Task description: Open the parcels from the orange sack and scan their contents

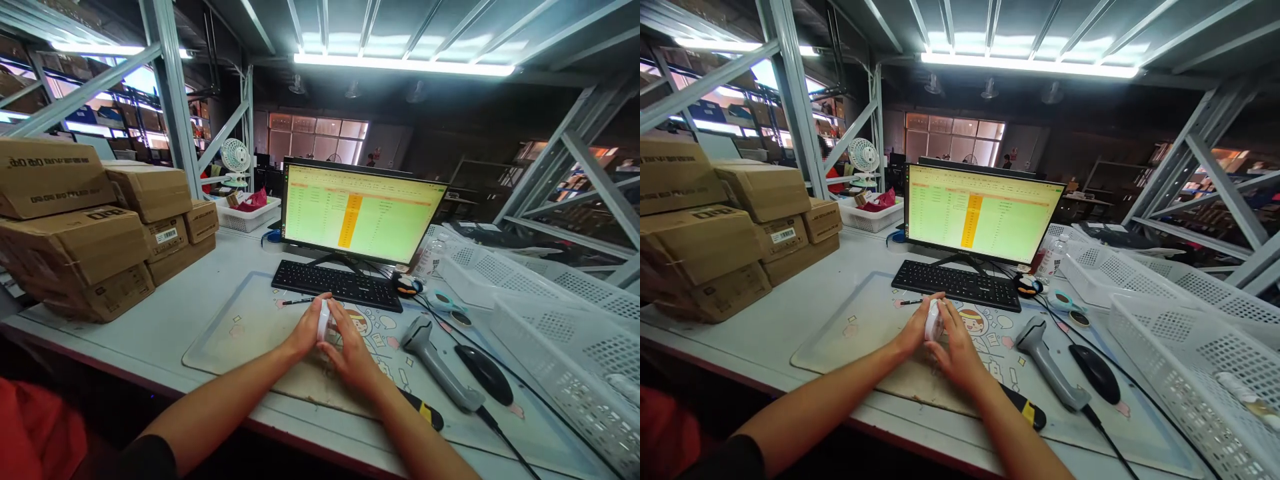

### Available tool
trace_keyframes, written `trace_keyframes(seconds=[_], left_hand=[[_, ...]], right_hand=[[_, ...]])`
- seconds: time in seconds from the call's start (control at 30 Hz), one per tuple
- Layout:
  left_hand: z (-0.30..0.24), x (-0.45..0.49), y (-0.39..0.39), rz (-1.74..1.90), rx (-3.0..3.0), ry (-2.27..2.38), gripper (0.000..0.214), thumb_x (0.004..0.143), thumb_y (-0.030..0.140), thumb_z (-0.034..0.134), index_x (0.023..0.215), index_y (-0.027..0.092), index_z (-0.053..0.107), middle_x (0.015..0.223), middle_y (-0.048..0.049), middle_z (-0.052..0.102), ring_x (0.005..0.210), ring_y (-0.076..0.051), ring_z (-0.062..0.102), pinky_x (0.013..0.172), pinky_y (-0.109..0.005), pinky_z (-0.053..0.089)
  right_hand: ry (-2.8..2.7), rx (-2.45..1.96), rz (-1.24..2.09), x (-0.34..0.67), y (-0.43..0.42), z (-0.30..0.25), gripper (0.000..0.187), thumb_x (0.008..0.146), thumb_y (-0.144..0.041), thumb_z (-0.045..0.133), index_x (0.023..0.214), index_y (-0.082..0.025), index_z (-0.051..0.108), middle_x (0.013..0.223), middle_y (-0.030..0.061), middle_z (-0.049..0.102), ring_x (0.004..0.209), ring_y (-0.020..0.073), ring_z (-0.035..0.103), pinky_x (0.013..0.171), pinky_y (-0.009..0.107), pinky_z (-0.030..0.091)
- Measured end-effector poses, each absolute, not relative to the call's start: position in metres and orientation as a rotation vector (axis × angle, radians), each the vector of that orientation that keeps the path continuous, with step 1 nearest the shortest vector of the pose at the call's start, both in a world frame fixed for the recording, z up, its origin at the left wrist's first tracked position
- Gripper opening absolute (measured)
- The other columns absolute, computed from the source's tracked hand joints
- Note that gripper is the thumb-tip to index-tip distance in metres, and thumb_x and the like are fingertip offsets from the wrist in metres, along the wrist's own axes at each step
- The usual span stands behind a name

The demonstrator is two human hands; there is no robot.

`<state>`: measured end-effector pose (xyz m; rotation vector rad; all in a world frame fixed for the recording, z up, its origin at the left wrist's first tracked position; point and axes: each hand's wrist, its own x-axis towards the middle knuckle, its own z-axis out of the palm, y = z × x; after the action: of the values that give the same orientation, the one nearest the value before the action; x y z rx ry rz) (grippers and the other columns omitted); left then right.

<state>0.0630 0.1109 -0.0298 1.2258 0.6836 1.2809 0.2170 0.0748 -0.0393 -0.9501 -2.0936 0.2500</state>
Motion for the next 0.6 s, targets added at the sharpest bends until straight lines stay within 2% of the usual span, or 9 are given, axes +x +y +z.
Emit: trace_keyframes(seconds=[0.1, 0.2, 0.27, 0.33, 0.4, 0.5, 0.6], left_hand=[[-0.028, 0.060, 0.106, 1.429, 1.446, 0.755, 0.083, 0.096, 0.081, 0.035, 0.144, 0.017, 0.058, 0.150, -0.0153, 0.058, 0.141, -0.032, 0.052, 0.124, -0.050, 0.034], [-0.029, 0.056, 0.106, 1.529, 1.665, 0.748, 0.075, 0.103, 0.070, 0.027, 0.145, 0.015, 0.056, 0.149, -0.0176, 0.057, 0.141, -0.032, 0.051, 0.123, -0.052, 0.034], [-0.030, 0.052, 0.107, 1.577, 1.863, 0.679, 0.066, 0.106, 0.061, 0.027, 0.147, 0.017, 0.054, 0.148, -0.0175, 0.057, 0.139, -0.031, 0.052, 0.120, -0.053, 0.038], [-0.031, 0.050, 0.108, 1.605, 2.118, 0.572, 0.057, 0.107, 0.053, 0.034, 0.151, 0.021, 0.051, 0.147, -0.0164, 0.056, 0.137, -0.031, 0.052, 0.117, -0.052, 0.041], [-0.029, 0.049, 0.105, 1.587, 2.375, 0.435, 0.055, 0.105, 0.049, 0.042, 0.153, 0.023, 0.048, 0.145, -0.0165, 0.056, 0.135, -0.031, 0.052, 0.115, -0.053, 0.043], [-0.026, 0.050, 0.098, 1.559, 2.626, 0.237, 0.060, 0.101, 0.046, 0.048, 0.155, 0.021, 0.046, 0.143, -0.0186, 0.056, 0.134, -0.034, 0.052, 0.113, -0.055, 0.043], [-0.025, 0.053, 0.095, 1.589, 2.622, 0.192, 0.058, 0.099, 0.044, 0.050, 0.153, 0.021, 0.048, 0.140, -0.0175, 0.059, 0.133, -0.033, 0.053, 0.112, -0.054, 0.045]], right_hand=[[-1.957, -0.966, 0.442, 0.210, 0.078, -0.043, 0.083, 0.096, -0.032, 0.064, 0.168, -0.029, 0.022, 0.169, 0.0119, 0.031, 0.156, 0.0286, 0.030, 0.125, 0.055, 0.033], [-1.826, -0.939, 0.641, 0.203, 0.079, -0.041, 0.080, 0.093, -0.043, 0.068, 0.164, -0.027, 0.034, 0.168, 0.0127, 0.033, 0.154, 0.0305, 0.033, 0.124, 0.054, 0.034], [-1.680, -0.913, 0.820, 0.201, 0.080, -0.038, 0.074, 0.090, -0.058, 0.069, 0.153, -0.023, 0.051, 0.160, 0.0147, 0.045, 0.146, 0.0325, 0.043, 0.121, 0.052, 0.036], [-1.424, -0.885, 1.089, 0.200, 0.082, -0.035, 0.074, 0.085, -0.075, 0.066, 0.135, -0.020, 0.066, 0.144, 0.0155, 0.061, 0.134, 0.0333, 0.055, 0.114, 0.050, 0.043], [-1.139, -0.864, 1.382, 0.200, 0.082, -0.034, 0.077, 0.076, -0.084, 0.067, 0.118, -0.020, 0.072, 0.124, 0.0128, 0.071, 0.122, 0.0320, 0.061, 0.107, 0.046, 0.049], [-0.901, -0.873, 1.699, 0.203, 0.078, -0.033, 0.070, 0.067, -0.078, 0.079, 0.108, -0.022, 0.074, 0.109, 0.0084, 0.074, 0.115, 0.0288, 0.064, 0.101, 0.040, 0.051], [-0.867, -0.947, 1.772, 0.205, 0.075, -0.032, 0.063, 0.068, -0.075, 0.079, 0.101, -0.021, 0.074, 0.100, 0.0081, 0.074, 0.112, 0.0288, 0.065, 0.097, 0.039, 0.053]])
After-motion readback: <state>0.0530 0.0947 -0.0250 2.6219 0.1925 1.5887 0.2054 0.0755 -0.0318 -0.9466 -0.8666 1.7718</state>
